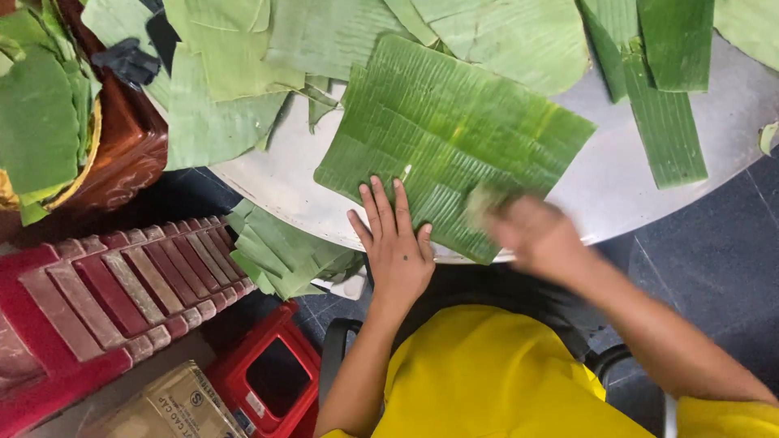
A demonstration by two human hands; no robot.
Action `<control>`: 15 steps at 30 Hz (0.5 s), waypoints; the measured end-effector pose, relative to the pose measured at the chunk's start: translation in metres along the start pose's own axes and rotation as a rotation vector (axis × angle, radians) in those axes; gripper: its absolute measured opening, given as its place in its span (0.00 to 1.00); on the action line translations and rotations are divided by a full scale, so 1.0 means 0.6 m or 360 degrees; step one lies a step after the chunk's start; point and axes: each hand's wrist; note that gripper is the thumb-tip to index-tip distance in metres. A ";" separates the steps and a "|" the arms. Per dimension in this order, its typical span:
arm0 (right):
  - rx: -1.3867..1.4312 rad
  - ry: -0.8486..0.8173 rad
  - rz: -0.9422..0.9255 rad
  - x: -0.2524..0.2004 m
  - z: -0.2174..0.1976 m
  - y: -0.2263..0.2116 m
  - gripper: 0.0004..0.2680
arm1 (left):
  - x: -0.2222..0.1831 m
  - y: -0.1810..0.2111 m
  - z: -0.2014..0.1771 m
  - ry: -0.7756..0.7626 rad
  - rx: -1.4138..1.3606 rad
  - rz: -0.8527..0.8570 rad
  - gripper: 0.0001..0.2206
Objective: Cleaning banana leaves by wiping them with a cloth on a metal table and stacking them.
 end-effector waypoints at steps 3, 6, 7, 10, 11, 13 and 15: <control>-0.0053 0.0167 0.0797 0.026 -0.066 0.076 0.04 | 0.003 -0.005 0.008 0.0165 -0.0131 0.0057 0.32; 0.2469 0.0273 0.0721 0.084 -0.039 0.020 0.08 | 0.001 -0.045 0.051 0.0562 -0.0307 0.0211 0.27; 0.2470 0.0279 0.0717 0.122 -0.041 -0.017 0.08 | 0.000 -0.051 0.058 0.0564 -0.0303 0.0216 0.27; 0.0202 0.0205 -0.0162 0.211 -0.037 -0.073 0.05 | 0.005 -0.066 0.064 0.0685 -0.0104 0.0311 0.17; 0.0387 0.0273 0.0117 0.225 -0.029 -0.057 0.04 | 0.007 -0.067 0.057 0.0742 -0.0049 0.0342 0.12; 0.0573 0.0329 0.0361 0.241 -0.015 -0.001 0.07 | 0.012 -0.075 0.045 0.0827 0.0011 0.0349 0.07; -0.0191 0.0402 0.0665 0.247 -0.009 0.081 0.04 | 0.021 -0.086 0.038 0.0896 -0.0118 0.0549 0.05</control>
Point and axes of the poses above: each hand's wrist, its own x-axis towards the middle knuckle, its own z-axis out of the palm, y = z × x, and after that the axes turned 11 degrees about -y, right-handed
